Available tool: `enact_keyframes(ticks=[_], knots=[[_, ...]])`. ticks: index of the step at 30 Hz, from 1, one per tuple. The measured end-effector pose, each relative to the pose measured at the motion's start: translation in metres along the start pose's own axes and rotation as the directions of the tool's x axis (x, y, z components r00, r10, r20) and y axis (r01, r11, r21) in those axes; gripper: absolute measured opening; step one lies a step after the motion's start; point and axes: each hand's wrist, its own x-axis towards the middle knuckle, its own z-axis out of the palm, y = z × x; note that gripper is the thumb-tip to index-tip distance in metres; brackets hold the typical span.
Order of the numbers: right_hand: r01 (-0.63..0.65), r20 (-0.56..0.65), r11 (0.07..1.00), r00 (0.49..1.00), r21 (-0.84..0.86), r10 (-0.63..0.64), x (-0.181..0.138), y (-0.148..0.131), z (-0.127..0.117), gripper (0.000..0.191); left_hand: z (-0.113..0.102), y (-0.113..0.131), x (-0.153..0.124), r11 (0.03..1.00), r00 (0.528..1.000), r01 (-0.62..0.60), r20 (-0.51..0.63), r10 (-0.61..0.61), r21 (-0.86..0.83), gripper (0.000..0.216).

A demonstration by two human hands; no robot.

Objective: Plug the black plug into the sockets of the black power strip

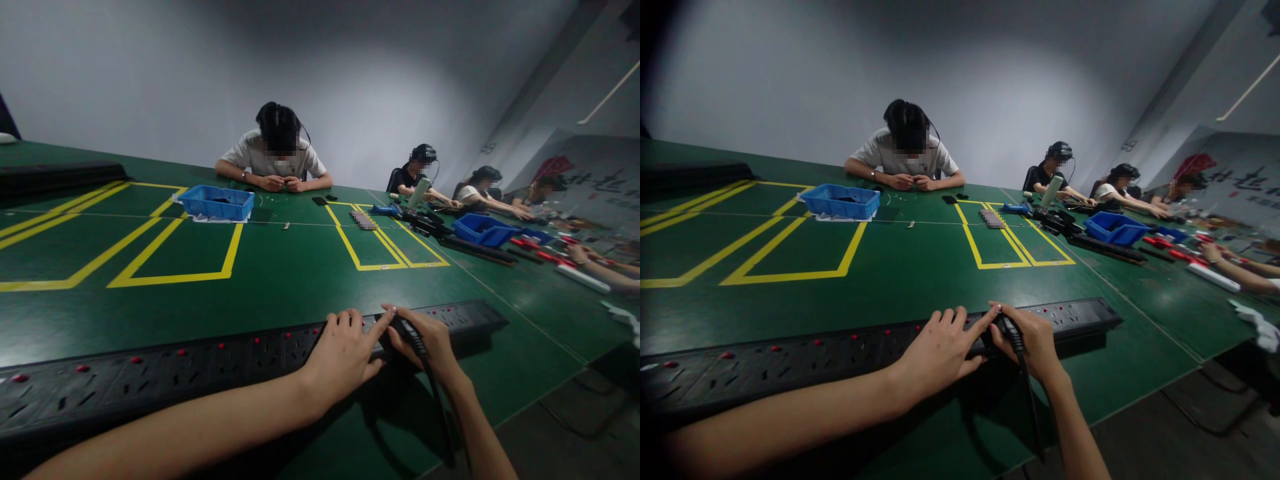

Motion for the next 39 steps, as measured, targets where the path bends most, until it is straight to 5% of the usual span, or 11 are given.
enact_keyframes(ticks=[39], knots=[[0.022,-0.016,0.998,1.0,-0.052,-0.023,0.0009,-0.0011,-0.0007,0.048,0.0005,0.0001,0.0012,0.999,1.0,0.013,-0.016,-0.014,-0.038,0.086]])
